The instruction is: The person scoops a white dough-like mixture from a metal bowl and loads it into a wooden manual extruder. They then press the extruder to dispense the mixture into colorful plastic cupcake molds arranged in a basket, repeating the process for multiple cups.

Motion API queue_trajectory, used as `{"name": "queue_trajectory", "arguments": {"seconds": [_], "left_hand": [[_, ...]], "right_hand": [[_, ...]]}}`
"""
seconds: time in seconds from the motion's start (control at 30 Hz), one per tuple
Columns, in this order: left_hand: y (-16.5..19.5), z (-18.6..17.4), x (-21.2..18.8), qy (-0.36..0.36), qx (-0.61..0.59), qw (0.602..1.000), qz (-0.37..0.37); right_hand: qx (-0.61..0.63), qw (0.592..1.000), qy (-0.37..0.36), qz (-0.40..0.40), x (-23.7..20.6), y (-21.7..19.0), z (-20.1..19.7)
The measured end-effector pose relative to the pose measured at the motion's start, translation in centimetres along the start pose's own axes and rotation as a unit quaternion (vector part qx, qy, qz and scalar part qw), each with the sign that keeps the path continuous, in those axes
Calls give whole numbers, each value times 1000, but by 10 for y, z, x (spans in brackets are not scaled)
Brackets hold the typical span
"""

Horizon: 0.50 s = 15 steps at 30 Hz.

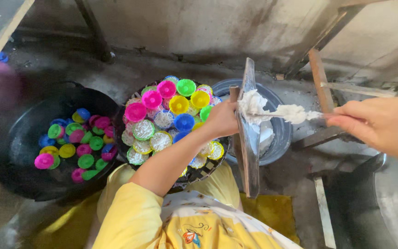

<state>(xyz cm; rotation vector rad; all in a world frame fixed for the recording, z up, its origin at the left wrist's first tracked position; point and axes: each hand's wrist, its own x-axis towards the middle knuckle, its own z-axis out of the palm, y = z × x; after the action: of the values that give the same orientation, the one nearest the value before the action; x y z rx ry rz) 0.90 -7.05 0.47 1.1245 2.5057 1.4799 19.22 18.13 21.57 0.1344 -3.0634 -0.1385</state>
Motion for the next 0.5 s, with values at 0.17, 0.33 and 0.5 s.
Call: {"name": "queue_trajectory", "arguments": {"seconds": [0.17, 0.33, 0.5], "left_hand": [[30, 2, -13, 20, 39, 998, 44], [28, 3, -12, 24, 14, 998, 52], [-8, 16, 3, -30, 12, 999, 19]], "right_hand": [[-271, 960, -64, 19, 15, -59, -27], [-215, 973, 65, -60, 28, -121, -17], [-302, 848, 293, -322, 23, -117, 3]]}}
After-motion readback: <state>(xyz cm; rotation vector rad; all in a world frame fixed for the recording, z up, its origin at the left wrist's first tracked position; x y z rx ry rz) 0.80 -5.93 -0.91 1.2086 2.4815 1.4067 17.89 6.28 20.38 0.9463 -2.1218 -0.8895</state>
